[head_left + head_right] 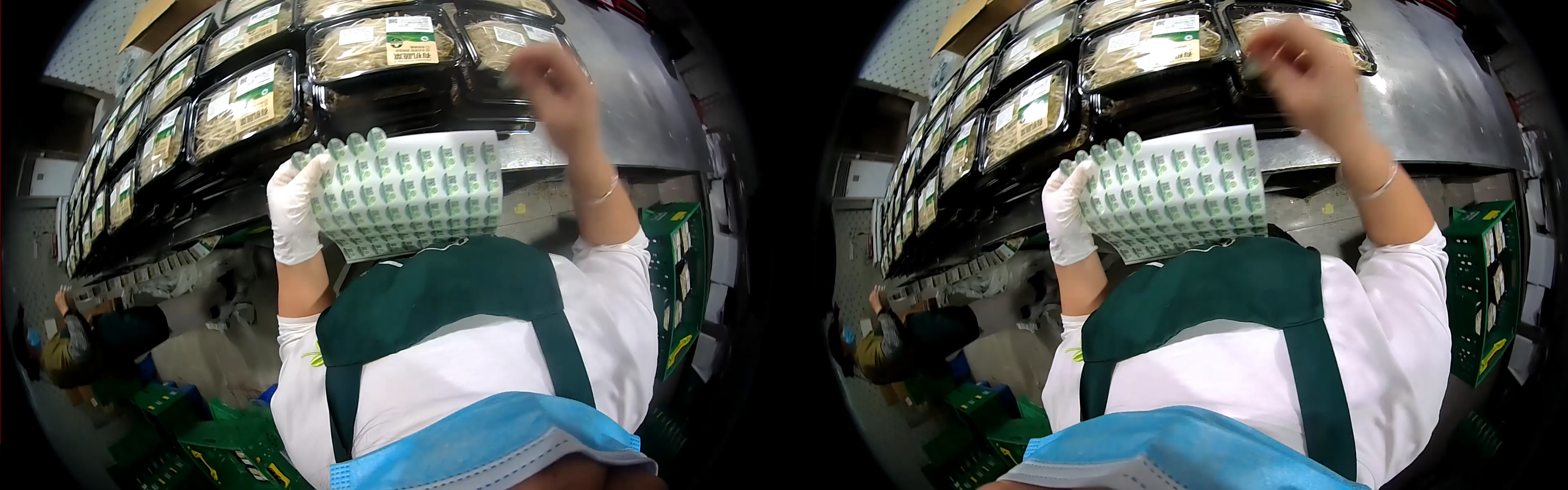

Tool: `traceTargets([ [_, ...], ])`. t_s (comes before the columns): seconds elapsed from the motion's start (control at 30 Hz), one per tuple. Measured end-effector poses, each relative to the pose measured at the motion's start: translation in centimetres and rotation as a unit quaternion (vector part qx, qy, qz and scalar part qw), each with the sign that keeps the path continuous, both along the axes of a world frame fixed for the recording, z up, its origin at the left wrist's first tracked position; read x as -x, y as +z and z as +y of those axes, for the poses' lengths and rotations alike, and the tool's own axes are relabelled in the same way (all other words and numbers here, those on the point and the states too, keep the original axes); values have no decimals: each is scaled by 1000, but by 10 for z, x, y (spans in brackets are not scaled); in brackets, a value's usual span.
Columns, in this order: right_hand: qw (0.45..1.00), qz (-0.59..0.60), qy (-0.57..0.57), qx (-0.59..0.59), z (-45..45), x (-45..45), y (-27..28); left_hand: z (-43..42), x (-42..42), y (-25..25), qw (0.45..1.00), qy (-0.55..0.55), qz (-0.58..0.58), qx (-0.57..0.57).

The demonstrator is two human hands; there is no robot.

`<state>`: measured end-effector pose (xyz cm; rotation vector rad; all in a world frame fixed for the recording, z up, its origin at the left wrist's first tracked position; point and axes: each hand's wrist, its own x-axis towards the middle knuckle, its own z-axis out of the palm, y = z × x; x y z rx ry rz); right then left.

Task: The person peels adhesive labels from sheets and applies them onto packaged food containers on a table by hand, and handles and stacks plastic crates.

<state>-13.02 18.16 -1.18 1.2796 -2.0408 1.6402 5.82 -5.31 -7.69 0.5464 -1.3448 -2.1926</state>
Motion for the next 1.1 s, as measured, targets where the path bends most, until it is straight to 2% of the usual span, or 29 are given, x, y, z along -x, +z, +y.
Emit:
traceTargets([
  [0.03, 998, -64, -16, 18, 8, 29, 10, 0, -2, -2, 1000, 3, -7, 7],
  [0.07, 992, -102, 24, -66, 23, 61, 15, -1, -4, -6, 1000, 9, 18, -5],
  [0.1, 968, -237, 65, 54, 16, 67, 11, -4, -9, -7, 1000, 17, 14, 11],
  [0.2, 970, -233, 55, 38, 14, 72, 2, -12, -26, -15, 999, 43, -17, 15],
  [0.27, 993, -71, -68, -60, 10, 63, 1, -11, -32, -18, 997, 70, -30, 17],
  [0.3, 993, -70, -70, -62, 9, 63, 0, -11, -35, -15, 996, 72, -40, 18],
  [0.33, 978, 65, -139, -142, 10, 64, -3, -10, -37, -16, 996, 75, -30, 25],
  [0.37, 934, 198, -203, -218, 10, 64, -6, -9, -40, -18, 996, 90, -22, 19],
  [0.43, 938, 187, -173, -237, 25, 67, -10, 1, -45, -16, 992, 126, -8, 27],
  [0.5, 906, 208, -268, -254, 49, 81, -8, 7, -52, -18, 987, 157, 1, 34],
  [0.53, 903, 204, -260, -274, 62, 99, 7, 11, -53, -18, 986, 162, 9, 38],
  [0.57, 883, 205, -298, -301, 71, 122, 10, 14, -54, -16, 985, 167, 18, 43],
  [0.6, 956, 10, -227, -187, 66, 152, 11, 15, -55, -19, 981, 182, 17, 61],
  [0.63, 970, -186, -142, -62, 63, 171, 12, 18, -56, -16, 980, 187, 10, 64],
  [0.7, 958, -57, -226, -169, 42, 165, 34, 19, -60, -15, 977, 199, 7, 81],
  [0.77, 897, 34, -316, -306, 26, 165, 40, 25, -64, -8, 977, 198, 4, 77],
  [0.8, 898, 35, -315, -306, 27, 167, 40, 27, -66, -7, 977, 200, 14, 71],
  [0.93, 817, 103, -329, -461, 32, 182, 33, 37, -74, -5, 969, 232, 1, 83],
  [1.03, 815, 113, -377, -425, 49, 229, 42, 42, -77, -8, 965, 250, 48, 57],
  [1.07, 793, 181, -395, -427, 55, 265, 30, 42, -81, -9, 966, 250, 38, 53],
  [1.1, 821, 244, -400, -325, 56, 293, 21, 46, -81, -6, 966, 255, 33, 39],
])
